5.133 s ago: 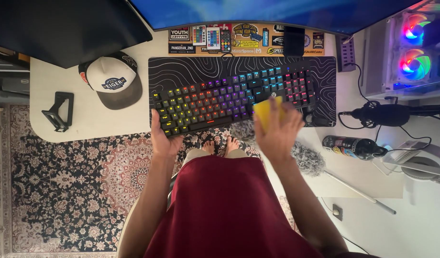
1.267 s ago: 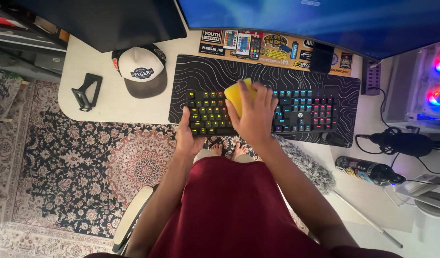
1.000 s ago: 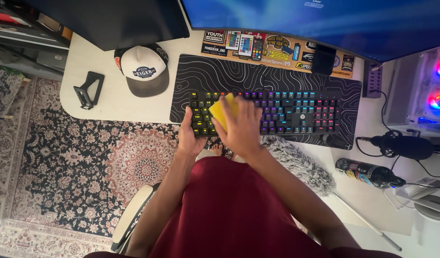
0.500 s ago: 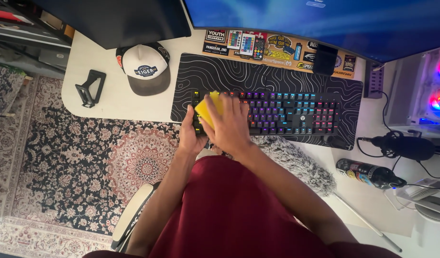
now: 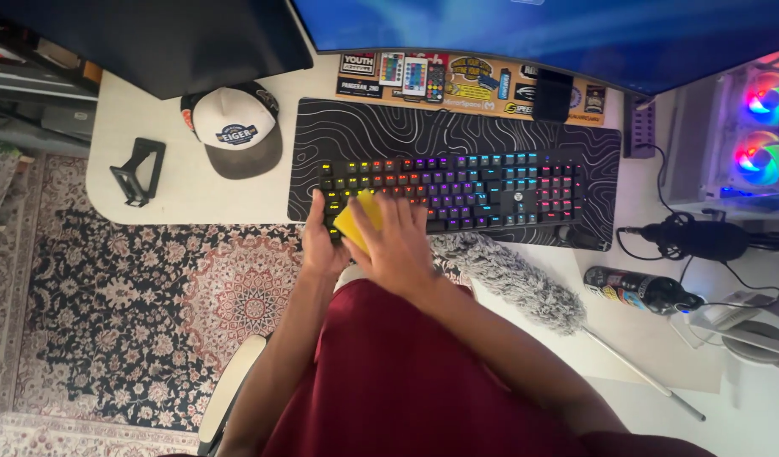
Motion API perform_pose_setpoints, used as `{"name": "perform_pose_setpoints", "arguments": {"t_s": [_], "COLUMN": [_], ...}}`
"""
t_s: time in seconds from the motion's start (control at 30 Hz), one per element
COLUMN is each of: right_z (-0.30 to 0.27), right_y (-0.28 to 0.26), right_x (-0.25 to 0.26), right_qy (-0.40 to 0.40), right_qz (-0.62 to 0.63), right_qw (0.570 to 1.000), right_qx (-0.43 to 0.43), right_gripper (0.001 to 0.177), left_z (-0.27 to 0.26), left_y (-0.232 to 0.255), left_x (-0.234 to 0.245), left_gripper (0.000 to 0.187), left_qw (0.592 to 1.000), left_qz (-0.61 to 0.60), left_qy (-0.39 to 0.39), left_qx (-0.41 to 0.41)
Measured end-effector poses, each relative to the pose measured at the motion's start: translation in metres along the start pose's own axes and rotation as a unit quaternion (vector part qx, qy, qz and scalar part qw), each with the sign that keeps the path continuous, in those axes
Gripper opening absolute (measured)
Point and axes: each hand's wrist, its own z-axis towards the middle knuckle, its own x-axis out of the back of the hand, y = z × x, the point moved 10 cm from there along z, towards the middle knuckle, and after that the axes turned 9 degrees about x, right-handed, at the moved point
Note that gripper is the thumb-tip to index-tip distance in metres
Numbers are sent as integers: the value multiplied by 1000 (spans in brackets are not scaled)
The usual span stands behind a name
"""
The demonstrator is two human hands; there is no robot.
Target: The person cleans a home office desk by first dusting the surface and equipment with a duster, then wiping the keyboard and desk mat with a yellow cloth. The person also moves a water bottle and a cap during the cleaning process.
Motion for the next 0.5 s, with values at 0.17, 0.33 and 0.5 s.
{"name": "perform_pose_setpoints", "arguments": {"t_s": [0.17,0.33,0.5], "right_z": [-1,-9,-37], "right_y": [12,38,39], "right_x": [9,14,17], "right_qy": [-3,-13,-29], "right_qz": [8,-33,-27], "right_qw": [1000,998,997], "right_qx": [-15,-52,-60], "right_gripper": [62,62,61], "left_z": [0,-1,-1], "left_y": [3,7,7], "left_x": [2,-8,-12], "left_gripper": [53,54,56], "left_qw": [1000,999,998], "left_qz": [8,35,51], "left_qy": [8,19,23], "left_qx": [-12,-16,-17]}}
